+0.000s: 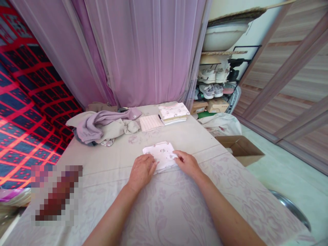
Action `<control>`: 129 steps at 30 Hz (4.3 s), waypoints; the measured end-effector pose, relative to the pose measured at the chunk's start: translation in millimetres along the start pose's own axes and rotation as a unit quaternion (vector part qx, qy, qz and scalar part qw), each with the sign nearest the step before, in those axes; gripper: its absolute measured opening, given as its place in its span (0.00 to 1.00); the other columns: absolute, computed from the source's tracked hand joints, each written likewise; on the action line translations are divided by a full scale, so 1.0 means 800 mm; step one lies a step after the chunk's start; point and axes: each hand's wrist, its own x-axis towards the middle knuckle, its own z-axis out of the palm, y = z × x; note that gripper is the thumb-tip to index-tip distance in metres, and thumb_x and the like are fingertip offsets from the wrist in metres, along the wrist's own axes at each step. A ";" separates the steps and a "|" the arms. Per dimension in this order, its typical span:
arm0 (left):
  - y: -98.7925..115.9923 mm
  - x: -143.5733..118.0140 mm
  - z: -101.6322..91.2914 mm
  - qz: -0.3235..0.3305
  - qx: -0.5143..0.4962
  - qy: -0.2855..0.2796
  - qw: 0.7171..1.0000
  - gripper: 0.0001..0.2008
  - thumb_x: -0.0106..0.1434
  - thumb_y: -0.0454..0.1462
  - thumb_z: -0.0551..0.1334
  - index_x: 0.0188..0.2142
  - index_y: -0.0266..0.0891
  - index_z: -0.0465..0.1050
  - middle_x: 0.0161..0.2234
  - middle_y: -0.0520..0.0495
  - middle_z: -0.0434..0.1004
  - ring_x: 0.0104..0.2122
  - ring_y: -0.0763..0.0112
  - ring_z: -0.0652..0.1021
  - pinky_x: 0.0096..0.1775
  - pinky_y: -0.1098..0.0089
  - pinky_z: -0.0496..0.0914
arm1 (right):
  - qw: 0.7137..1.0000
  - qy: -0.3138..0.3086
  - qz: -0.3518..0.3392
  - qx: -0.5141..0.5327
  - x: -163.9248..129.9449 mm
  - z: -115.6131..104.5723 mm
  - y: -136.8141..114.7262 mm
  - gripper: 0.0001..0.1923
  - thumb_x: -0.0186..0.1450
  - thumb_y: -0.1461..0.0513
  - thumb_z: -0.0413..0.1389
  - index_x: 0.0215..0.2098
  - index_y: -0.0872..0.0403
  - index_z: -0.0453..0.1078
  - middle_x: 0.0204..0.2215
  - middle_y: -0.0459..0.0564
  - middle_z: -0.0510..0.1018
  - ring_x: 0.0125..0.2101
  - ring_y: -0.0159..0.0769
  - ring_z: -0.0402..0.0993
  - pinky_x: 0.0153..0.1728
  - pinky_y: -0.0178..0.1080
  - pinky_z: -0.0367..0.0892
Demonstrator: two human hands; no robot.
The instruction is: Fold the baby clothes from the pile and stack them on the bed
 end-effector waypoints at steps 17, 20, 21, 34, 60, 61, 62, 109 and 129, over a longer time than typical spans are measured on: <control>-0.017 0.013 0.057 0.026 0.063 -0.067 0.995 0.28 0.68 0.48 0.48 0.64 0.43 0.53 0.66 0.45 0.54 0.65 0.58 0.53 0.62 0.51 0.50 | 0.999 0.005 -0.016 0.028 0.001 0.000 0.004 0.15 0.61 0.60 0.50 0.42 0.50 0.76 0.35 0.47 0.80 0.32 0.34 0.74 0.35 0.35 0.65; -0.019 0.013 0.058 0.023 0.054 -0.072 0.996 0.28 0.68 0.48 0.48 0.65 0.42 0.52 0.66 0.44 0.54 0.65 0.57 0.53 0.62 0.50 0.50 | 1.000 -0.001 -0.015 0.014 0.002 -0.001 0.004 0.14 0.61 0.59 0.51 0.41 0.50 0.76 0.34 0.47 0.80 0.32 0.34 0.74 0.34 0.35 0.64; -0.018 0.013 0.058 0.021 0.053 -0.073 0.996 0.28 0.68 0.48 0.48 0.65 0.41 0.53 0.65 0.44 0.54 0.65 0.57 0.53 0.62 0.50 0.50 | 1.000 -0.003 -0.014 0.011 0.002 -0.001 0.004 0.14 0.61 0.60 0.51 0.41 0.50 0.76 0.34 0.47 0.80 0.32 0.34 0.74 0.34 0.35 0.65; 0.000 0.040 0.034 -0.051 0.061 -0.046 0.996 0.23 0.67 0.41 0.50 0.59 0.38 0.63 0.63 0.41 0.60 0.63 0.55 0.58 0.62 0.49 0.51 | 0.986 0.016 -0.146 -0.084 0.025 0.009 -0.046 0.23 0.66 0.63 0.43 0.58 0.52 0.65 0.59 0.53 0.67 0.59 0.38 0.61 0.59 0.45 0.55; -0.054 0.002 0.061 -0.171 0.033 0.035 0.984 0.26 0.68 0.45 0.48 0.62 0.37 0.59 0.64 0.36 0.55 0.64 0.53 0.56 0.60 0.48 0.54 | 0.997 0.027 -0.019 -0.072 0.041 0.021 -0.022 0.21 0.66 0.60 0.45 0.56 0.53 0.66 0.53 0.55 0.73 0.52 0.39 0.69 0.53 0.40 0.62; -0.057 -0.003 0.058 -0.184 0.038 0.035 0.982 0.26 0.68 0.46 0.48 0.61 0.36 0.60 0.63 0.36 0.58 0.63 0.53 0.58 0.60 0.48 0.54 | 0.996 0.025 0.024 -0.082 0.040 0.015 -0.018 0.20 0.66 0.59 0.46 0.53 0.52 0.69 0.49 0.54 0.76 0.48 0.39 0.72 0.48 0.40 0.64; -0.059 -0.006 0.055 -0.192 0.043 0.031 0.980 0.26 0.68 0.46 0.48 0.60 0.36 0.62 0.62 0.37 0.60 0.63 0.52 0.59 0.60 0.48 0.54 | 0.994 0.010 0.060 -0.094 0.040 0.009 -0.015 0.18 0.65 0.57 0.48 0.50 0.51 0.71 0.45 0.53 0.78 0.44 0.39 0.74 0.44 0.39 0.66; -0.057 -0.024 0.019 -0.203 -0.077 0.105 0.970 0.14 0.64 0.42 0.54 0.31 0.40 0.75 0.31 0.45 0.76 0.34 0.64 0.74 0.40 0.66 0.65 | 0.992 0.059 0.039 -0.107 0.041 -0.004 -0.047 0.14 0.66 0.60 0.48 0.45 0.53 0.73 0.44 0.51 0.77 0.40 0.35 0.73 0.40 0.34 0.63; -0.018 -0.019 0.008 -0.291 -0.038 0.008 0.956 0.13 0.61 0.43 0.57 0.24 0.40 0.71 0.27 0.51 0.76 0.29 0.71 0.73 0.32 0.70 0.57 | 0.991 0.099 -0.030 -0.088 0.026 0.037 -0.010 0.17 0.65 0.53 0.48 0.44 0.50 0.74 0.35 0.49 0.79 0.36 0.37 0.72 0.38 0.36 0.61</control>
